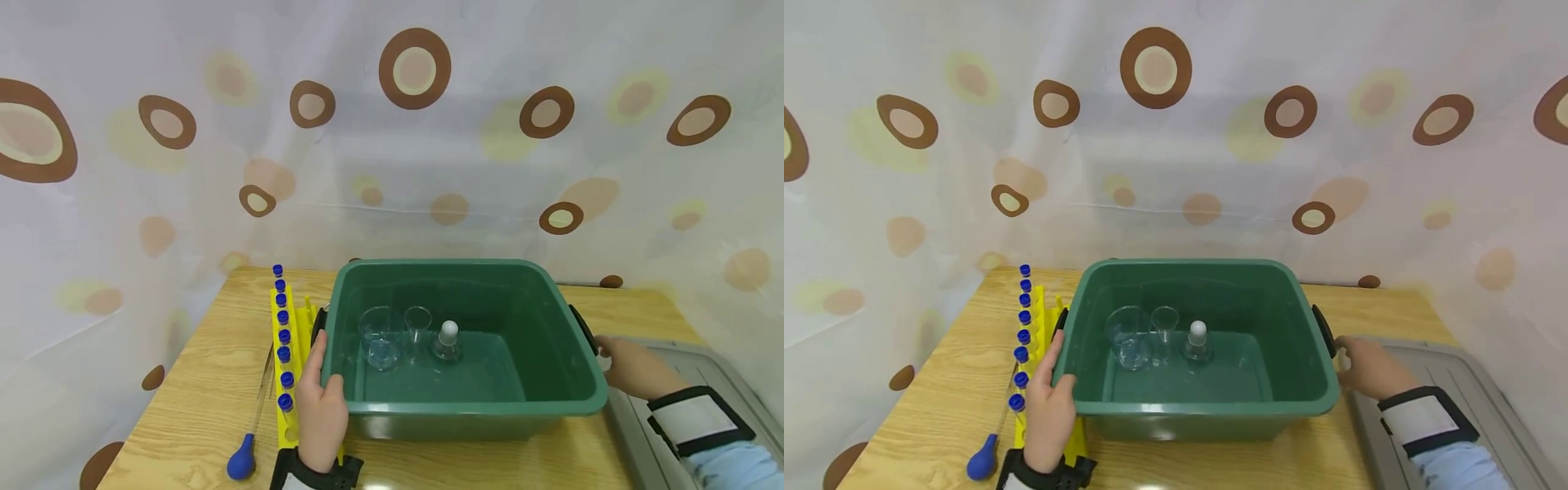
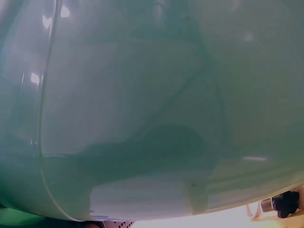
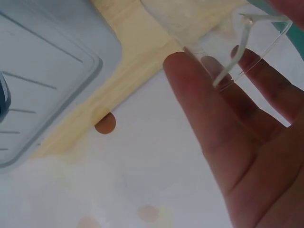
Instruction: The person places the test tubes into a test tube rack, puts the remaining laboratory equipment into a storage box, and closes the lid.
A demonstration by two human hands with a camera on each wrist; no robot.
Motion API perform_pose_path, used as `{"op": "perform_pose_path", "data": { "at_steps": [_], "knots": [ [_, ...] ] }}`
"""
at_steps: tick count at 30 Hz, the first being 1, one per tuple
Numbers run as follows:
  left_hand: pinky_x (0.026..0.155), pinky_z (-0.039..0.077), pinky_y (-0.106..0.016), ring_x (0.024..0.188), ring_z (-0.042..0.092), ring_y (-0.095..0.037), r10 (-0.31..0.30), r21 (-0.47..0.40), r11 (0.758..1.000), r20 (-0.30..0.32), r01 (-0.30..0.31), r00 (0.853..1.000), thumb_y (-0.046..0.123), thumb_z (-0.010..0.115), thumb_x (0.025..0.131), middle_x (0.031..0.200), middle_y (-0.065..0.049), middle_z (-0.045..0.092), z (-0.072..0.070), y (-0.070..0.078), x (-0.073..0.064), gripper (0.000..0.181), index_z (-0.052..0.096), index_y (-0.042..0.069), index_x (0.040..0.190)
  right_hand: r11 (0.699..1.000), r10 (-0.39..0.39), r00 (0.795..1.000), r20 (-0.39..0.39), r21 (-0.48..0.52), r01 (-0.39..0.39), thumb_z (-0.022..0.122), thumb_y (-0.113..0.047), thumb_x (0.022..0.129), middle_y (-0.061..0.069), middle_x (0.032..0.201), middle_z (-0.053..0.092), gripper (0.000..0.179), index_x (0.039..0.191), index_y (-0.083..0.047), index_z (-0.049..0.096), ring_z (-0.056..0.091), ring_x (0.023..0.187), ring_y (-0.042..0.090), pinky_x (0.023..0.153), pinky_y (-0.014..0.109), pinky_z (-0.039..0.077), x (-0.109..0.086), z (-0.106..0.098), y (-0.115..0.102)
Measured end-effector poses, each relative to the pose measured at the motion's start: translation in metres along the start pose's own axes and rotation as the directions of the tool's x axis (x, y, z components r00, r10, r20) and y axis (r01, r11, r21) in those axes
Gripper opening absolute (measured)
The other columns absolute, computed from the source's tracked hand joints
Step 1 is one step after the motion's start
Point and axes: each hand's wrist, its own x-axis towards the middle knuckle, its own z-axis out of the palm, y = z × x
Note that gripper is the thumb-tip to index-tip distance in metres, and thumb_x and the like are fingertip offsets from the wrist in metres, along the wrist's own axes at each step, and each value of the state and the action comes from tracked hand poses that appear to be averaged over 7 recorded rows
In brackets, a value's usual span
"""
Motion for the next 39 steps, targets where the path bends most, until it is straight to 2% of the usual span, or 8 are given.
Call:
{"op": "perform_pose_path", "data": {
  "at_steps": [4, 13, 21, 26, 30, 35, 39],
  "knots": [
    [0.108, 0.029, -0.052, 0.140, 0.027, -0.031, -0.006, -0.004, 1.000, 0.003, 0.006, 1.000, -0.011, 0.037, 0.083, 0.150, -0.018, 0.031, 0.000, 0.001, 0.001, 0.061, 0.033, -0.001, 0.143, 1.000, 0.012, 1.000, 0.010, -0.005, -0.012, 0.070, -0.025, 0.081, 0.038, 0.108, 0.055, 0.056, 0.119, 0.012, 0.051, 0.058, 0.091, 0.047, 0.064, 0.047, 0.051, -0.005, -0.015, -0.002],
    [0.106, 0.032, -0.051, 0.138, 0.029, -0.032, 0.000, -0.009, 1.000, -0.004, 0.000, 1.000, -0.012, 0.036, 0.083, 0.150, -0.018, 0.031, -0.001, -0.001, -0.001, 0.061, 0.032, -0.002, 0.143, 0.996, -0.012, 0.998, -0.054, -0.090, 0.007, 0.066, -0.031, 0.083, 0.034, 0.102, 0.060, 0.062, 0.123, 0.013, 0.048, 0.063, 0.080, 0.036, 0.059, 0.043, 0.051, -0.012, -0.045, -0.004],
    [0.105, 0.033, -0.051, 0.138, 0.030, -0.031, -0.010, -0.012, 1.000, 0.005, 0.010, 1.000, -0.010, 0.036, 0.084, 0.151, -0.017, 0.030, -0.001, 0.000, -0.002, 0.061, 0.032, 0.000, 0.144, 0.984, -0.018, 0.992, -0.124, -0.178, -0.005, 0.064, -0.036, 0.083, 0.032, 0.101, 0.061, 0.063, 0.123, 0.010, 0.051, 0.063, 0.078, 0.037, 0.057, 0.042, 0.050, -0.016, -0.073, -0.018],
    [0.106, 0.032, -0.051, 0.138, 0.030, -0.032, -0.003, -0.006, 1.000, -0.004, 0.003, 1.000, -0.011, 0.037, 0.083, 0.150, -0.018, 0.031, -0.001, 0.001, -0.001, 0.060, 0.033, -0.001, 0.143, 0.978, -0.036, 0.983, -0.180, -0.208, -0.003, 0.061, -0.037, 0.087, 0.033, 0.103, 0.060, 0.059, 0.124, 0.007, 0.051, 0.063, 0.076, 0.035, 0.055, 0.039, 0.049, -0.020, -0.097, -0.045],
    [0.106, 0.032, -0.051, 0.139, 0.029, -0.032, -0.009, -0.004, 1.000, -0.006, 0.009, 1.000, -0.011, 0.037, 0.083, 0.150, -0.018, 0.031, -0.001, 0.001, -0.001, 0.060, 0.033, -0.002, 0.143, 0.971, -0.080, 0.980, -0.183, -0.236, 0.035, 0.060, -0.040, 0.087, 0.025, 0.103, 0.064, 0.058, 0.124, 0.005, 0.053, 0.064, 0.081, 0.031, 0.060, 0.042, 0.051, -0.017, -0.108, -0.075],
    [0.107, 0.030, -0.052, 0.139, 0.028, -0.032, -0.011, -0.006, 1.000, -0.004, 0.011, 1.000, -0.012, 0.037, 0.082, 0.150, -0.018, 0.032, -0.001, 0.001, -0.001, 0.061, 0.034, -0.002, 0.142, 0.954, -0.171, 0.973, -0.152, -0.273, 0.125, 0.064, -0.038, 0.084, 0.019, 0.107, 0.066, 0.053, 0.121, -0.001, 0.057, 0.065, 0.087, 0.031, 0.065, 0.045, 0.051, -0.008, -0.105, -0.105],
    [0.108, 0.028, -0.053, 0.139, 0.028, -0.032, -0.005, -0.009, 1.000, -0.010, 0.004, 1.000, -0.012, 0.037, 0.082, 0.149, -0.018, 0.033, 0.000, 0.001, 0.000, 0.061, 0.034, -0.002, 0.142, 0.939, -0.224, 0.969, -0.104, -0.290, 0.186, 0.069, -0.039, 0.080, 0.009, 0.097, 0.068, 0.049, 0.114, -0.004, 0.061, 0.064, 0.079, 0.021, 0.060, 0.039, 0.051, 0.006, -0.094, -0.123]
  ]
}}
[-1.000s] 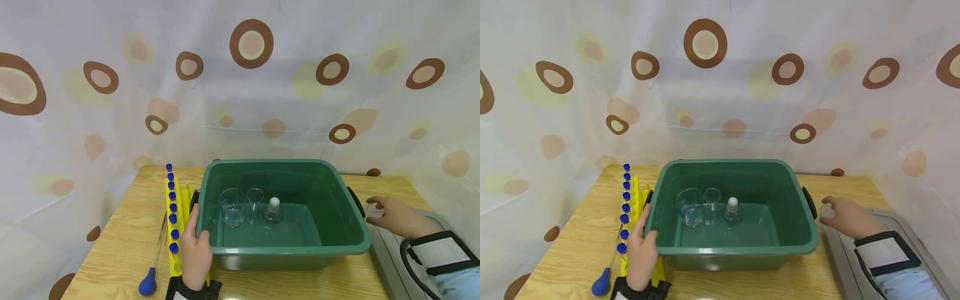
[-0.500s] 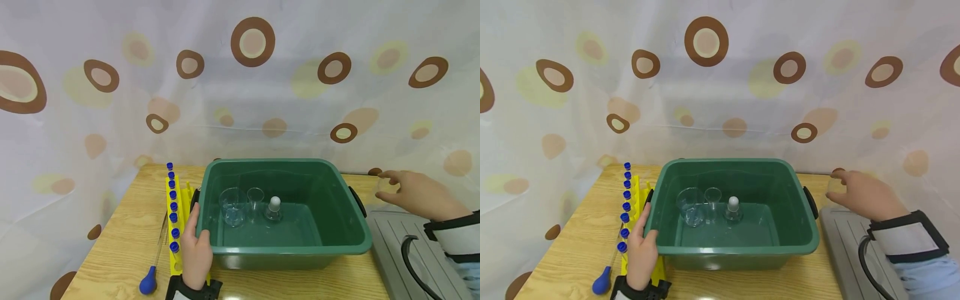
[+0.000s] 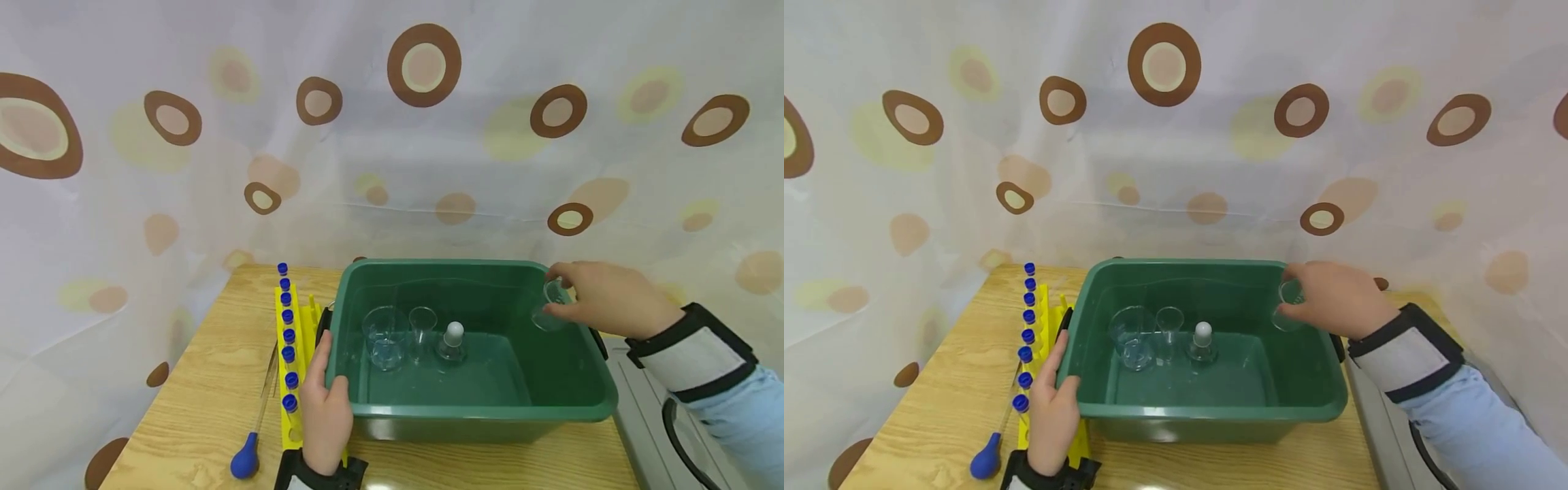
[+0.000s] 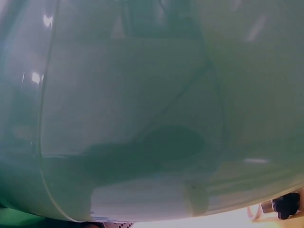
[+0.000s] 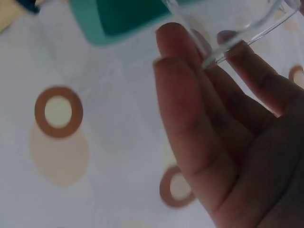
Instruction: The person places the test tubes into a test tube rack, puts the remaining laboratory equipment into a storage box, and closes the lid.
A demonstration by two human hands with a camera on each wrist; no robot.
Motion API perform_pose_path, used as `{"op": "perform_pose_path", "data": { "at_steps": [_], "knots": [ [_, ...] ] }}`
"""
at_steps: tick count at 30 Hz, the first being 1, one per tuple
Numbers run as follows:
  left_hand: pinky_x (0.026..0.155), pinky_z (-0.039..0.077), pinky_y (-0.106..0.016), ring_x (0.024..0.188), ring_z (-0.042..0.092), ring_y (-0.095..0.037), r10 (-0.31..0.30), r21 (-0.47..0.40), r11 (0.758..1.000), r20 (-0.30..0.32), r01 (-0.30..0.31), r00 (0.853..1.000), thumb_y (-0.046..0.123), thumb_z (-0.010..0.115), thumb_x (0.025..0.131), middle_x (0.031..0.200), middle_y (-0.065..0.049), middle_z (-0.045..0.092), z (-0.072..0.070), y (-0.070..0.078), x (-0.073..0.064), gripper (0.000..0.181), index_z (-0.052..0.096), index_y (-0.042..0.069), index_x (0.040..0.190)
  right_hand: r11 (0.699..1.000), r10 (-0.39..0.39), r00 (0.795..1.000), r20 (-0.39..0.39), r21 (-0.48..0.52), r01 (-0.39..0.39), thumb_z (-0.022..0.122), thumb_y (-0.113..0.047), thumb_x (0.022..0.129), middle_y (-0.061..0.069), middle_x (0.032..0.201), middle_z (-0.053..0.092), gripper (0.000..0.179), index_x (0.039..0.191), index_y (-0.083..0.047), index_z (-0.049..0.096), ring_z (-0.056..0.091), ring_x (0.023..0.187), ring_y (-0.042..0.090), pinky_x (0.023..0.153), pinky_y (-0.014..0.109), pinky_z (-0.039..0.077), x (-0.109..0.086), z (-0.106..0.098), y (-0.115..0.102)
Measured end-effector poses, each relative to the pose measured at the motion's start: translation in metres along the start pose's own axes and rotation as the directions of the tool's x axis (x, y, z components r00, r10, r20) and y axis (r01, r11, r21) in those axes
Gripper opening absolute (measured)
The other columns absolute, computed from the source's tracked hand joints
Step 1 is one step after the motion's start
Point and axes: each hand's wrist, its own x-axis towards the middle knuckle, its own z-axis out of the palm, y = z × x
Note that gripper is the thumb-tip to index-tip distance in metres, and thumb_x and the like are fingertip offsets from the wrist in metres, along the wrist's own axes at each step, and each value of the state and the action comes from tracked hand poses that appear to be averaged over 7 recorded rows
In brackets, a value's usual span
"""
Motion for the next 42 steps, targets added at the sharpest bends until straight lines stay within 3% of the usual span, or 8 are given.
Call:
{"op": "perform_pose_path", "data": {
  "at_steps": [3, 9, 18, 25, 35, 42],
  "knots": [
    [0.110, 0.027, -0.053, 0.140, 0.027, -0.032, 0.008, -0.012, 1.000, -0.001, -0.008, 1.000, -0.013, 0.037, 0.081, 0.149, -0.019, 0.033, 0.000, 0.000, 0.001, 0.061, 0.034, -0.003, 0.141, 0.999, -0.038, 0.997, 0.061, 0.013, 0.037, 0.073, -0.037, 0.077, 0.007, 0.092, 0.067, 0.049, 0.110, -0.003, 0.061, 0.063, 0.076, 0.019, 0.060, 0.037, 0.051, 0.016, 0.009, -0.010],
    [0.107, 0.031, -0.052, 0.139, 0.029, -0.032, 0.012, -0.014, 1.000, -0.001, -0.012, 1.000, -0.012, 0.037, 0.082, 0.149, -0.018, 0.033, 0.001, -0.001, 0.000, 0.060, 0.035, -0.002, 0.142, 0.995, -0.099, 0.979, 0.178, 0.036, 0.094, 0.079, -0.025, 0.071, 0.017, 0.097, 0.066, 0.050, 0.106, 0.004, 0.060, 0.063, 0.083, 0.028, 0.072, 0.042, 0.053, 0.050, 0.032, -0.020],
    [0.107, 0.030, -0.052, 0.140, 0.027, -0.032, 0.017, -0.022, 1.000, 0.012, -0.016, 1.000, -0.012, 0.037, 0.083, 0.150, -0.017, 0.032, 0.001, -0.001, -0.001, 0.060, 0.034, -0.001, 0.142, 0.995, -0.055, 0.972, 0.227, -0.068, 0.072, 0.084, -0.017, 0.065, 0.014, 0.089, 0.066, 0.050, 0.104, 0.005, 0.062, 0.063, 0.074, 0.024, 0.067, 0.037, 0.054, 0.086, 0.083, -0.026],
    [0.109, 0.027, -0.052, 0.141, 0.026, -0.030, -0.006, -0.019, 1.000, 0.012, 0.006, 1.000, -0.011, 0.038, 0.084, 0.150, -0.015, 0.032, 0.001, 0.000, 0.000, 0.059, 0.034, -0.001, 0.142, 0.995, -0.031, 0.950, 0.311, -0.081, 0.059, 0.079, -0.013, 0.070, 0.012, 0.087, 0.065, 0.039, 0.101, 0.003, 0.061, 0.060, 0.069, 0.021, 0.064, 0.035, 0.052, 0.095, 0.094, -0.040],
    [0.109, 0.027, -0.052, 0.141, 0.025, -0.030, -0.012, -0.031, 0.999, 0.010, 0.012, 1.000, -0.012, 0.037, 0.082, 0.150, -0.015, 0.032, 0.001, -0.001, 0.000, 0.061, 0.035, -0.001, 0.142, 0.995, -0.025, 0.929, 0.369, -0.078, 0.058, 0.080, -0.012, 0.069, 0.023, 0.103, 0.064, 0.052, 0.111, 0.009, 0.058, 0.064, 0.087, 0.033, 0.078, 0.042, 0.054, 0.095, 0.101, -0.050],
    [0.107, 0.029, -0.050, 0.141, 0.025, -0.030, -0.020, -0.047, 0.999, 0.019, 0.021, 1.000, -0.012, 0.037, 0.083, 0.151, -0.015, 0.030, 0.001, -0.002, 0.001, 0.061, 0.034, 0.000, 0.143, 0.993, -0.052, 0.931, 0.361, -0.081, 0.087, 0.081, -0.011, 0.066, 0.014, 0.088, 0.065, 0.039, 0.097, 0.004, 0.061, 0.063, 0.078, 0.027, 0.074, 0.041, 0.054, 0.103, 0.114, -0.044]
  ]
}}
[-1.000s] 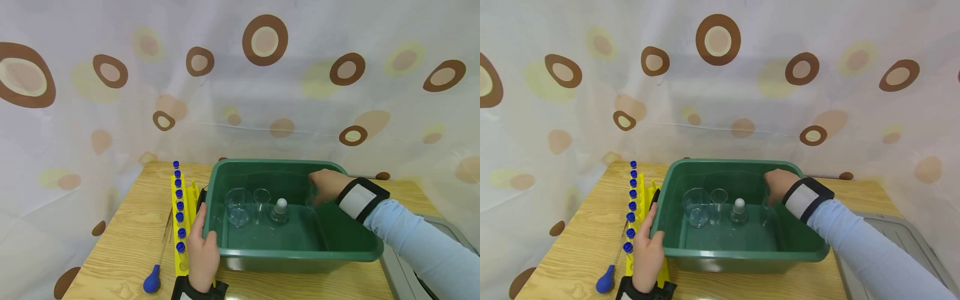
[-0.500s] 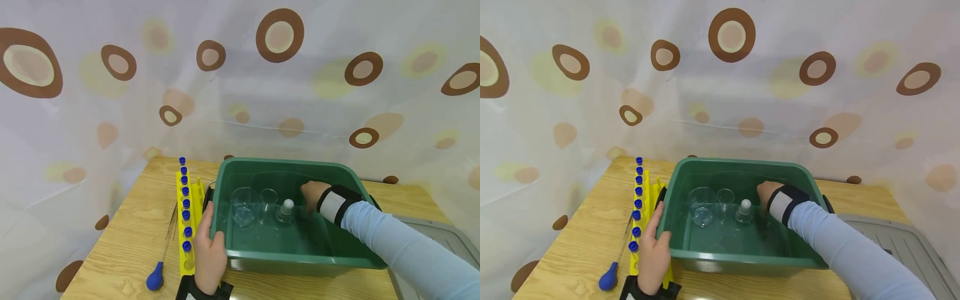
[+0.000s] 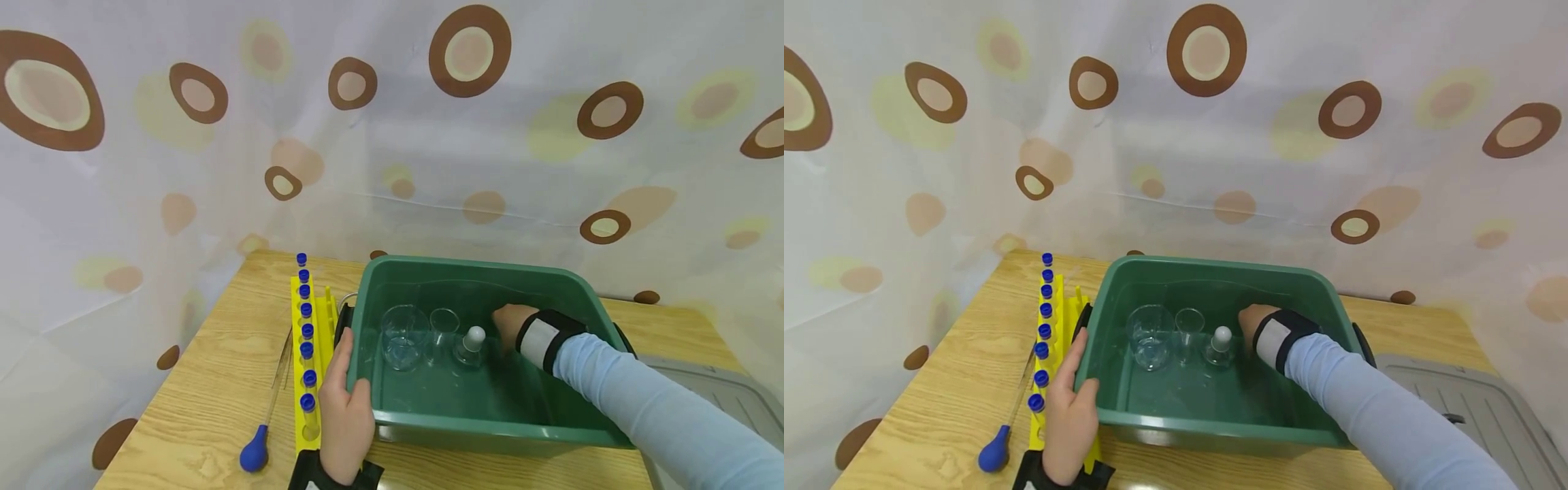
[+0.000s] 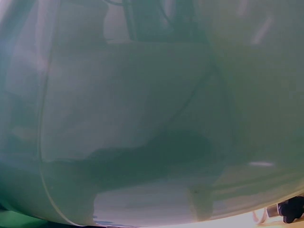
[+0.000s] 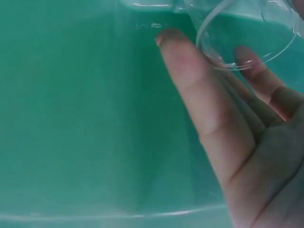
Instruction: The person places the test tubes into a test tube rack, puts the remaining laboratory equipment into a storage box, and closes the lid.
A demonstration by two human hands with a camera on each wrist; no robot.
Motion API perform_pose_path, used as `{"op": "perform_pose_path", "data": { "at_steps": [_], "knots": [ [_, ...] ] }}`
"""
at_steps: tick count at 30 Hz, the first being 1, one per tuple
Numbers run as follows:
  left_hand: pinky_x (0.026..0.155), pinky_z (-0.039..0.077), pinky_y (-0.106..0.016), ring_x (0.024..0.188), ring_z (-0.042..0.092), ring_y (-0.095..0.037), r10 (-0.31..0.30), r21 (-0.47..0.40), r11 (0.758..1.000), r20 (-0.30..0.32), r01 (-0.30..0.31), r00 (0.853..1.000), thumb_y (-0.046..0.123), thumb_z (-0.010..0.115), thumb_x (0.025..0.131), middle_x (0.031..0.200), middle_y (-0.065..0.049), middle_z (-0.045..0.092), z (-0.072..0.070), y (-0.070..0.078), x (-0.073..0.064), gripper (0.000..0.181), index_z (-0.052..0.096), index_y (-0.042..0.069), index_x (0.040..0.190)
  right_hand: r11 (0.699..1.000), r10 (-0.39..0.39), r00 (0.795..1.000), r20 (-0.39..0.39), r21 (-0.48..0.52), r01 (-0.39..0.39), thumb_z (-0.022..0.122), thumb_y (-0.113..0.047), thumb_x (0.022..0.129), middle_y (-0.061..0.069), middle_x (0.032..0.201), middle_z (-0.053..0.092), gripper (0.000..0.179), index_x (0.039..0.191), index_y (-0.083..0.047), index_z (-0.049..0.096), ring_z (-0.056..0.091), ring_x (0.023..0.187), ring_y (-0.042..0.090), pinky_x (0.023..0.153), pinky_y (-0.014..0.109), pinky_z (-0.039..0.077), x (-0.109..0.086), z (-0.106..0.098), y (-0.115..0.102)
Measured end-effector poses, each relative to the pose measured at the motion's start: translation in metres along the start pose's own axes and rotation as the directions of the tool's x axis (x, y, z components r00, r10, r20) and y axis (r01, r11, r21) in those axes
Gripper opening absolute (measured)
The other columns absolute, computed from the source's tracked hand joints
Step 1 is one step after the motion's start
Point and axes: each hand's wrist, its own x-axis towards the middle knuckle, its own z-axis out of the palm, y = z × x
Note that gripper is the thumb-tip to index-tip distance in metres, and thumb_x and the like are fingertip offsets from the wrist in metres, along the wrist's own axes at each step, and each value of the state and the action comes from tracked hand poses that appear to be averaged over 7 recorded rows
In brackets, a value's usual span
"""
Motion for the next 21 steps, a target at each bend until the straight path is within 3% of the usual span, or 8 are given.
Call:
{"op": "perform_pose_path", "data": {
  "at_steps": [7, 13, 16, 21],
  "knots": [
    [0.109, 0.027, -0.050, 0.141, 0.025, -0.029, 0.005, -0.003, 1.000, -0.002, -0.005, 1.000, -0.011, 0.036, 0.083, 0.151, -0.014, 0.030, 0.000, 0.000, -0.001, 0.061, 0.034, 0.000, 0.143, 1.000, -0.009, 1.000, -0.002, -0.009, 0.009, 0.081, -0.012, 0.068, 0.013, 0.084, 0.065, 0.034, 0.092, 0.002, 0.061, 0.062, 0.077, 0.027, 0.070, 0.039, 0.052, 0.004, 0.007, 0.000],
    [0.110, 0.026, -0.051, 0.141, 0.025, -0.030, 0.017, 0.008, 1.000, -0.002, -0.017, 1.000, -0.011, 0.036, 0.083, 0.151, -0.015, 0.031, 0.002, 0.001, -0.002, 0.060, 0.034, -0.002, 0.142, 0.999, -0.017, 0.998, -0.053, -0.037, 0.015, 0.082, -0.025, 0.068, 0.016, 0.093, 0.067, 0.051, 0.104, 0.005, 0.061, 0.065, 0.082, 0.030, 0.073, 0.042, 0.054, -0.010, -0.001, 0.001],
    [0.110, 0.025, -0.051, 0.141, 0.025, -0.030, 0.022, 0.007, 1.000, 0.005, -0.022, 1.000, -0.011, 0.036, 0.083, 0.151, -0.015, 0.031, 0.003, 0.001, -0.002, 0.060, 0.034, -0.001, 0.142, 1.000, -0.019, 0.992, -0.128, -0.009, 0.018, 0.076, -0.040, 0.073, 0.017, 0.101, 0.068, 0.062, 0.115, 0.004, 0.059, 0.065, 0.086, 0.030, 0.071, 0.043, 0.054, -0.031, -0.015, 0.007],
    [0.111, 0.024, -0.053, 0.141, 0.025, -0.031, 0.026, 0.023, 0.999, -0.007, -0.026, 1.000, -0.011, 0.037, 0.083, 0.150, -0.016, 0.032, 0.000, 0.001, -0.002, 0.060, 0.034, -0.001, 0.142, 0.988, -0.050, 0.967, -0.250, 0.129, 0.085, 0.062, -0.060, 0.078, 0.017, 0.119, 0.061, 0.073, 0.125, -0.005, 0.055, 0.062, 0.100, 0.031, 0.076, 0.045, 0.052, -0.097, -0.034, 0.020]
  ]
}}
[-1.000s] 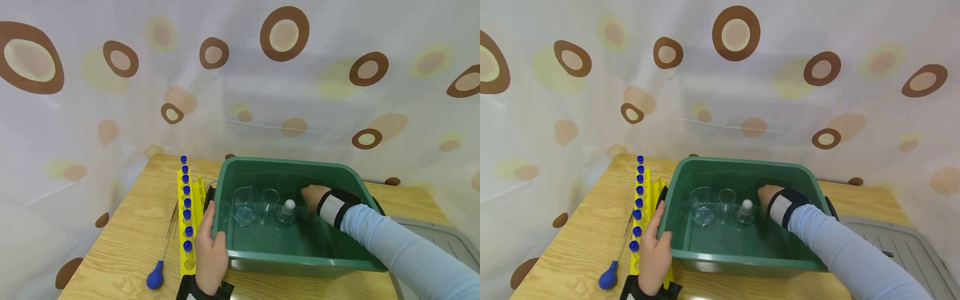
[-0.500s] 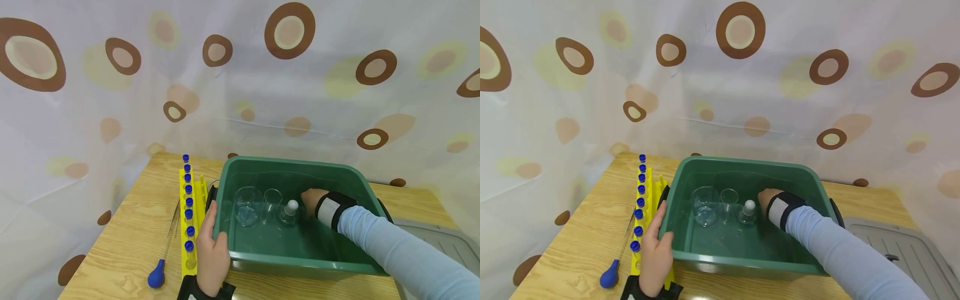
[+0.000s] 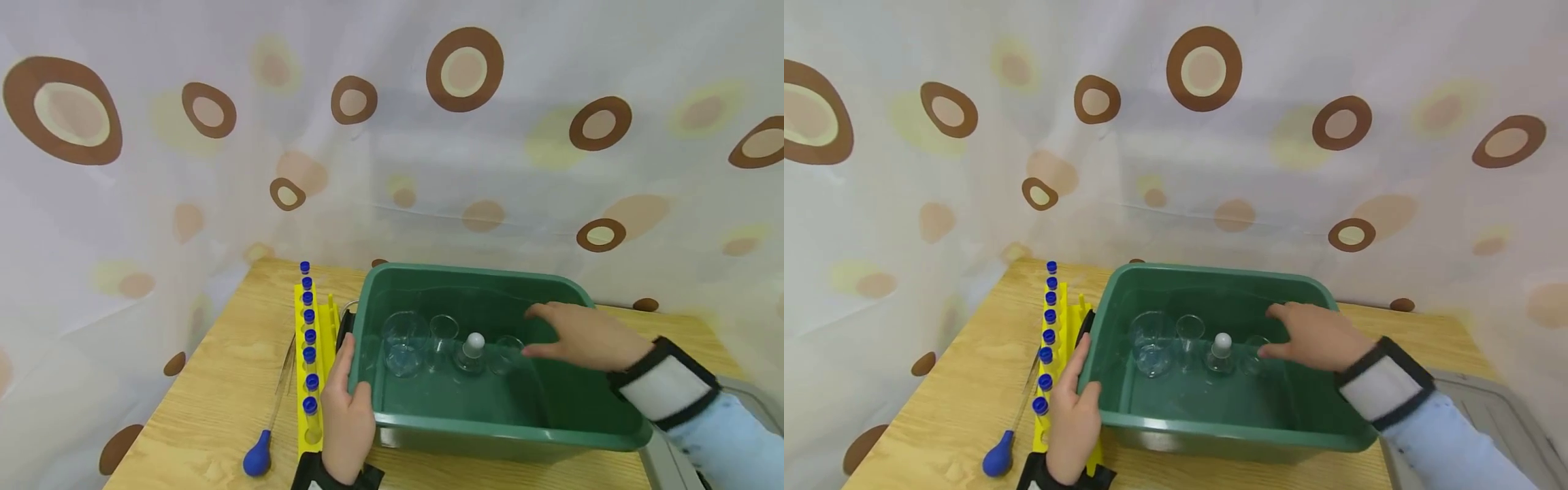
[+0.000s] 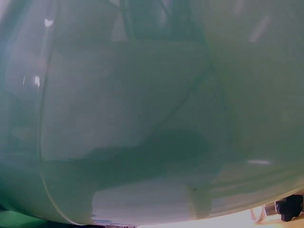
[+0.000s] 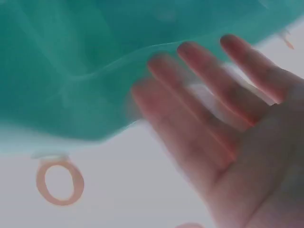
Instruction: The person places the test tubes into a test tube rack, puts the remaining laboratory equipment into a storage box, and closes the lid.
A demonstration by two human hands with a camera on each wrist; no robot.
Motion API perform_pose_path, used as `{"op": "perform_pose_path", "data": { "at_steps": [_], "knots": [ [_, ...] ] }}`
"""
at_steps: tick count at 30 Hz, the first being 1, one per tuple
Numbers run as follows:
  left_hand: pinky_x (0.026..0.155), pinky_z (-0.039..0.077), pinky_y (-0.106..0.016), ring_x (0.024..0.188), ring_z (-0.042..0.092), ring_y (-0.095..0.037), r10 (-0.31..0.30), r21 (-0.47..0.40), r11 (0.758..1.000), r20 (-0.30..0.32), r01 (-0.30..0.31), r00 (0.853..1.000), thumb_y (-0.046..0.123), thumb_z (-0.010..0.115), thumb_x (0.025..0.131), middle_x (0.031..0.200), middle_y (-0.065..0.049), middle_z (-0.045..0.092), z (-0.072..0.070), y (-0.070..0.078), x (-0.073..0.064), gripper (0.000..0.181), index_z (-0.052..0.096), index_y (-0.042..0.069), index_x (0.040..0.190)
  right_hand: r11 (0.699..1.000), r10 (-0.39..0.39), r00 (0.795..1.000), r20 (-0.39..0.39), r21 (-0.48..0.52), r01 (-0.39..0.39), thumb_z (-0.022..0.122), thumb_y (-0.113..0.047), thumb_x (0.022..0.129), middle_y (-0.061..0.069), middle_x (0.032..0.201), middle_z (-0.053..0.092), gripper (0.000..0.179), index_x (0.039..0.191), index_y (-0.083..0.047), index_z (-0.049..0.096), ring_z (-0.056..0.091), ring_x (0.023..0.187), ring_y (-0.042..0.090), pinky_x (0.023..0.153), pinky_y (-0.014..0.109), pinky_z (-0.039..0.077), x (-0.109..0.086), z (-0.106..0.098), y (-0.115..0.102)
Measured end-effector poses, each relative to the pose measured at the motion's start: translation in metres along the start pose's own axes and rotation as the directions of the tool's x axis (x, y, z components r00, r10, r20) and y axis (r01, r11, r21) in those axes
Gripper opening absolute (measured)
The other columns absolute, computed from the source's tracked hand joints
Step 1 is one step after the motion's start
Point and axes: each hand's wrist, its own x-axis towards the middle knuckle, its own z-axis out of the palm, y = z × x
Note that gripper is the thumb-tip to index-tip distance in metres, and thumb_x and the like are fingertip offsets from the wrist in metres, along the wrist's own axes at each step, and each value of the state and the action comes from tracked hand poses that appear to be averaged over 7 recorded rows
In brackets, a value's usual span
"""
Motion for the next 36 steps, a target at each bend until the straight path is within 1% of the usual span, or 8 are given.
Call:
{"op": "perform_pose_path", "data": {
  "at_steps": [6, 13, 17, 21, 23, 26, 30, 36],
  "knots": [
    [0.110, 0.025, -0.054, 0.141, 0.025, -0.032, -0.002, 0.012, 1.000, -0.035, 0.003, 0.999, -0.012, 0.037, 0.084, 0.150, -0.017, 0.032, -0.010, -0.001, -0.001, 0.060, 0.033, -0.002, 0.142, 0.999, 0.000, 0.991, -0.136, 0.037, 0.005, 0.064, -0.058, 0.076, 0.022, 0.136, 0.046, 0.070, 0.128, -0.013, 0.055, 0.047, 0.117, 0.044, 0.083, 0.054, 0.046, -0.062, 0.014, 0.011],
    [0.109, 0.026, -0.054, 0.141, 0.024, -0.032, -0.027, 0.010, 1.000, -0.045, 0.028, 0.999, -0.012, 0.036, 0.084, 0.151, -0.018, 0.030, -0.016, -0.002, 0.000, 0.060, 0.032, -0.002, 0.143, 0.994, -0.018, 0.980, -0.196, 0.102, 0.039, 0.073, -0.044, 0.074, 0.021, 0.143, 0.035, 0.060, 0.123, -0.014, 0.058, 0.025, 0.134, 0.047, 0.078, 0.060, 0.043, -0.088, 0.065, 0.030],
    [0.107, 0.030, -0.052, 0.140, 0.026, -0.032, -0.041, 0.016, 0.999, -0.063, 0.042, 0.997, -0.011, 0.036, 0.084, 0.150, -0.018, 0.030, -0.017, -0.003, 0.000, 0.060, 0.032, -0.001, 0.143, 0.971, -0.048, 0.922, -0.385, 0.197, 0.133, 0.079, -0.030, 0.070, 0.002, 0.153, 0.025, 0.037, 0.100, -0.017, 0.064, -0.003, 0.147, 0.017, 0.083, 0.065, 0.034, -0.086, 0.095, 0.031],
    [0.105, 0.035, -0.050, 0.139, 0.027, -0.032, -0.048, 0.018, 0.999, -0.076, 0.050, 0.996, -0.011, 0.035, 0.084, 0.150, -0.018, 0.031, -0.016, -0.004, 0.000, 0.060, 0.033, -0.001, 0.143, 0.918, -0.007, 0.828, -0.561, 0.324, 0.227, 0.083, -0.015, 0.064, -0.018, 0.151, 0.020, 0.034, 0.081, -0.022, 0.054, -0.002, 0.144, 0.000, 0.101, 0.065, 0.022, -0.085, 0.112, 0.022],
    [0.107, 0.033, -0.051, 0.140, 0.026, -0.032, -0.047, 0.017, 0.999, -0.076, 0.048, 0.996, -0.011, 0.035, 0.084, 0.150, -0.018, 0.031, -0.015, -0.004, 0.000, 0.060, 0.033, -0.001, 0.143, 0.900, 0.023, 0.789, -0.614, 0.357, 0.252, 0.084, -0.009, 0.060, -0.018, 0.150, 0.023, 0.041, 0.077, -0.022, 0.048, 0.002, 0.143, -0.001, 0.117, 0.042, 0.018, -0.085, 0.115, 0.016],
    [0.109, 0.028, -0.053, 0.141, 0.024, -0.032, -0.041, 0.014, 0.999, -0.074, 0.042, 0.996, -0.011, 0.035, 0.083, 0.151, -0.018, 0.030, -0.013, -0.004, 0.001, 0.060, 0.033, -0.002, 0.143, 0.885, 0.041, 0.743, -0.667, 0.369, 0.283, 0.084, -0.003, 0.057, -0.009, 0.153, 0.026, 0.043, 0.079, -0.018, 0.051, 0.006, 0.145, 0.004, 0.104, 0.002, 0.013, -0.086, 0.118, 0.013],
    [0.109, 0.032, -0.050, 0.141, 0.023, -0.031, -0.031, 0.032, 0.999, -0.095, 0.034, 0.995, -0.012, 0.035, 0.083, 0.150, -0.018, 0.031, -0.011, -0.004, 0.000, 0.059, 0.034, -0.002, 0.142, 0.855, 0.079, 0.739, -0.669, 0.426, 0.295, 0.082, -0.002, 0.060, -0.003, 0.156, 0.020, 0.050, 0.103, -0.008, 0.058, 0.004, 0.145, 0.003, 0.117, 0.018, 0.009, -0.084, 0.123, 0.015],
    [0.111, 0.027, -0.052, 0.142, 0.022, -0.031, -0.008, 0.013, 1.000, -0.067, 0.009, 0.998, -0.012, 0.035, 0.084, 0.151, -0.017, 0.030, 0.004, -0.004, 0.001, 0.060, 0.032, -0.002, 0.143, 0.849, 0.197, 0.712, -0.674, 0.480, 0.219, 0.080, 0.003, 0.062, -0.012, 0.155, 0.017, 0.079, 0.133, -0.001, 0.044, 0.012, 0.137, -0.012, 0.098, -0.001, 0.022, -0.090, 0.128, 0.023]
  ]
}}
